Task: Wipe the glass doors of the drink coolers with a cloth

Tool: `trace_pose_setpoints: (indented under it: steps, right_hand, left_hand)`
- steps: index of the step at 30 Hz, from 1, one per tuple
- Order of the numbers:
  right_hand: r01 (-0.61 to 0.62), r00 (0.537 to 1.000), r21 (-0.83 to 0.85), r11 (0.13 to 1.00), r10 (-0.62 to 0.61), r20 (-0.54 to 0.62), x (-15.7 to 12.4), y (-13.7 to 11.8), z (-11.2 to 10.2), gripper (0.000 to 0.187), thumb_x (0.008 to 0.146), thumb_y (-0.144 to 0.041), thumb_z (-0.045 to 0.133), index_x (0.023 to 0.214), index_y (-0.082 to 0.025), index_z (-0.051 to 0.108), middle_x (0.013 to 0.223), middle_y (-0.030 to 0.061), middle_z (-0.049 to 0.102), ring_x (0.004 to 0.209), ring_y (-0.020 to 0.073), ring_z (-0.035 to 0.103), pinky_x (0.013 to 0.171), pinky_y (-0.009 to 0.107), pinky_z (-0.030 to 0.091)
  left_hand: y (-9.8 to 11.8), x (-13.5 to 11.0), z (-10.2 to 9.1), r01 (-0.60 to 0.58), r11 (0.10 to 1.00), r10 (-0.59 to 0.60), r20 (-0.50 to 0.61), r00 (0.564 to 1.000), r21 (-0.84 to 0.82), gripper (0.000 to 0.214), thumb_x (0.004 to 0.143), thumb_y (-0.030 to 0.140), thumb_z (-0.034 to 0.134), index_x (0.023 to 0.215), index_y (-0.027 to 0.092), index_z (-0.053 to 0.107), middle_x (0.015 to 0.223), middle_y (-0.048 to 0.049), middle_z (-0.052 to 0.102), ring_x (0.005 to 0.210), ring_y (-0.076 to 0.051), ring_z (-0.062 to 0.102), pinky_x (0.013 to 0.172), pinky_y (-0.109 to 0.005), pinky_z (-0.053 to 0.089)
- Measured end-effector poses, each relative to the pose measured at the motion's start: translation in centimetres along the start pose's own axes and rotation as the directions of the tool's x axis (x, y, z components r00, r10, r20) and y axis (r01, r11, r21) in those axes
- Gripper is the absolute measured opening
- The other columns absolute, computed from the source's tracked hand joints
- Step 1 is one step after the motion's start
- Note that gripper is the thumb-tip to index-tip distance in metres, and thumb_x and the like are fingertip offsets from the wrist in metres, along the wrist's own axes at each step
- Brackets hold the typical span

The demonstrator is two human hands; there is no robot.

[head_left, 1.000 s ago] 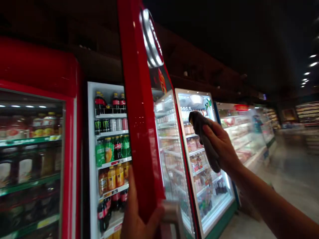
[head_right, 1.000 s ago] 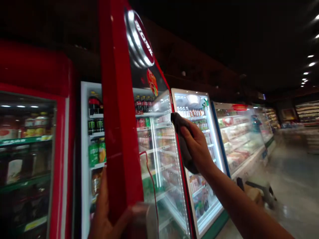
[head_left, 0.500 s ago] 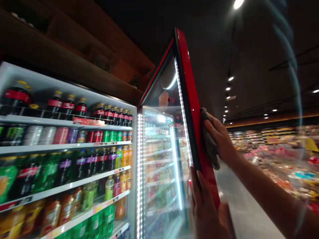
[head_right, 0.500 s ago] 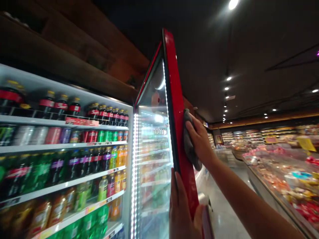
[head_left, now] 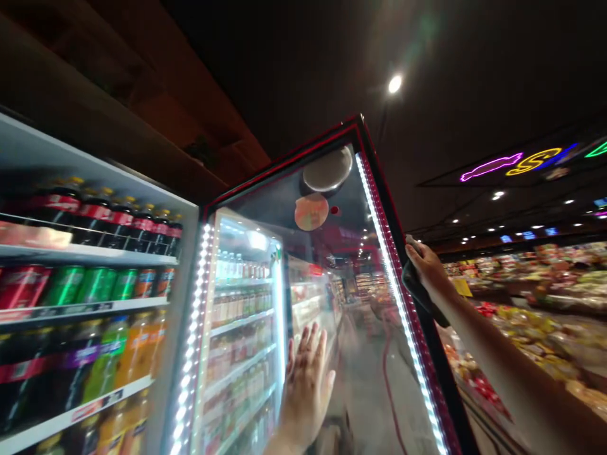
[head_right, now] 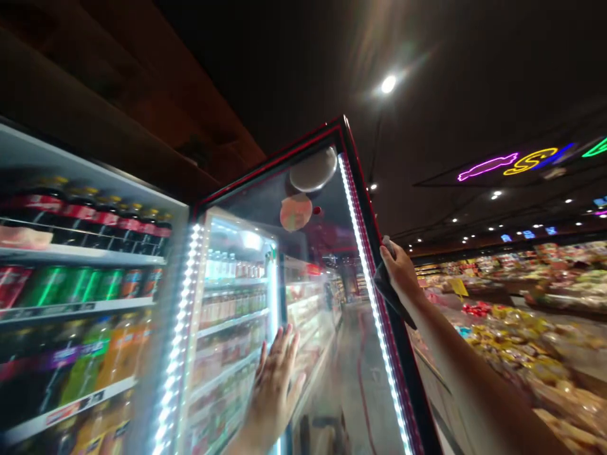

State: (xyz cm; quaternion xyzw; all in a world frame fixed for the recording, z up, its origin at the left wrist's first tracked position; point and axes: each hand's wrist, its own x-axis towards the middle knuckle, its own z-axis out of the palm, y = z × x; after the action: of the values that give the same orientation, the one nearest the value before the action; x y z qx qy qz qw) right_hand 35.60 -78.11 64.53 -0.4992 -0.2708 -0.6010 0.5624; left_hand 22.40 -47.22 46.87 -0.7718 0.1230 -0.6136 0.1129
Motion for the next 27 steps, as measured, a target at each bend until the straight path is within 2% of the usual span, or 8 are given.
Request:
trace_pose_setpoints:
  steps: [4, 7, 9, 11, 14, 18, 23, 27]
  right_hand:
    - [0.244, 0.959, -0.352, 0.904, -0.278, -0.048, -0.9, -3.5, 2.8, 0.052, 0.097, -0.047, 0.043, 0.138, -0.019, 0.057, 0.135, 0.0172, 0.062, 0.128, 0.0337, 0.055, 0.109, 0.057, 0.040]
    - [0.450, 0.892, -0.449, 0.772, -0.416, 0.178, -2.6, -5.9, 6.4, 0.048, 0.096, -0.040, 0.050, 0.143, -0.026, 0.053, 0.152, 0.0110, 0.048, 0.142, 0.0331, 0.042, 0.116, 0.058, 0.033]
    - [0.591, 0.788, -0.358, 0.723, -0.422, 0.448, -4.0, -5.9, 8.5, 0.046, 0.094, -0.032, 0.054, 0.140, -0.030, 0.057, 0.158, 0.0047, 0.041, 0.147, 0.0308, 0.034, 0.120, 0.056, 0.030]
    - [0.681, 0.612, -0.212, 0.701, -0.386, 0.691, -5.1, -4.7, 9.7, 0.047, 0.089, -0.023, 0.057, 0.134, -0.033, 0.062, 0.156, -0.0007, 0.044, 0.147, 0.0268, 0.036, 0.122, 0.050, 0.031]
    - [0.720, 0.472, -0.141, 0.680, -0.330, 0.818, -5.0, -2.5, 9.9, 0.045, 0.088, -0.018, 0.057, 0.127, -0.036, 0.067, 0.146, -0.0042, 0.056, 0.138, 0.0202, 0.049, 0.118, 0.038, 0.038]
    - [0.703, 0.613, -0.293, 0.648, -0.344, 0.711, 0.1, -1.5, 10.8, 0.035, 0.093, -0.025, 0.053, 0.121, -0.034, 0.071, 0.137, -0.0022, 0.064, 0.131, 0.0189, 0.054, 0.114, 0.039, 0.040]
    - [0.464, 0.886, -0.574, 0.675, -0.362, 0.291, 7.4, -2.3, 17.2, 0.043, 0.099, -0.031, 0.038, 0.129, -0.018, 0.066, 0.133, 0.0160, 0.064, 0.128, 0.0304, 0.053, 0.110, 0.056, 0.037]
    - [0.425, 0.899, -0.686, 0.591, -0.365, 0.243, 5.9, -2.0, 22.0, 0.056, 0.097, -0.046, 0.047, 0.144, -0.016, 0.054, 0.148, 0.0188, 0.051, 0.141, 0.0386, 0.038, 0.113, 0.063, 0.030]
  left_hand:
    - [-7.5, 1.2, 3.7, -0.055, 0.998, 0.057, -0.064, 0.996, 0.030, 0.077, 0.094, 0.023, 0.048, 0.160, 0.027, 0.009, 0.161, -0.0087, 0.035, 0.149, -0.025, 0.030, 0.121, -0.049, 0.031]
    - [-11.2, 2.8, 6.7, -0.064, 0.997, 0.067, -0.108, 0.992, 0.032, 0.075, 0.095, 0.025, 0.046, 0.160, 0.027, 0.008, 0.161, -0.0085, 0.035, 0.150, -0.026, 0.029, 0.123, -0.050, 0.026]
    - [-12.8, 3.6, 8.7, -0.048, 0.999, 0.051, -0.131, 0.990, 0.021, 0.073, 0.097, 0.028, 0.044, 0.160, 0.027, 0.008, 0.162, -0.0087, 0.034, 0.151, -0.026, 0.028, 0.124, -0.051, 0.023]
    - [-13.8, 3.9, 10.5, -0.026, 1.000, 0.027, -0.158, 0.987, 0.007, 0.071, 0.098, 0.031, 0.043, 0.160, 0.027, 0.008, 0.162, -0.0086, 0.033, 0.151, -0.027, 0.026, 0.124, -0.053, 0.020]
    - [-14.8, 3.6, 13.2, -0.046, 0.999, 0.041, -0.195, 0.980, -0.022, 0.071, 0.097, 0.034, 0.043, 0.160, 0.028, 0.009, 0.162, -0.0076, 0.033, 0.151, -0.027, 0.027, 0.125, -0.053, 0.017]
    - [-15.6, 2.3, 16.2, -0.082, 0.996, 0.073, -0.228, 0.971, -0.030, 0.072, 0.096, 0.035, 0.045, 0.160, 0.030, 0.012, 0.160, -0.0062, 0.037, 0.149, -0.026, 0.032, 0.125, -0.052, 0.018]
    - [-16.5, 1.8, 17.8, -0.119, 0.993, 0.120, -0.261, 0.958, 0.021, 0.069, 0.097, 0.029, 0.043, 0.160, 0.028, 0.015, 0.159, -0.0051, 0.038, 0.150, -0.024, 0.031, 0.127, -0.050, 0.008]
    - [-18.9, 2.8, 17.6, -0.226, 0.974, 0.226, -0.297, 0.928, 0.036, 0.069, 0.095, 0.024, 0.047, 0.159, 0.026, 0.022, 0.161, -0.0055, 0.036, 0.152, -0.023, 0.024, 0.127, -0.048, 0.004]
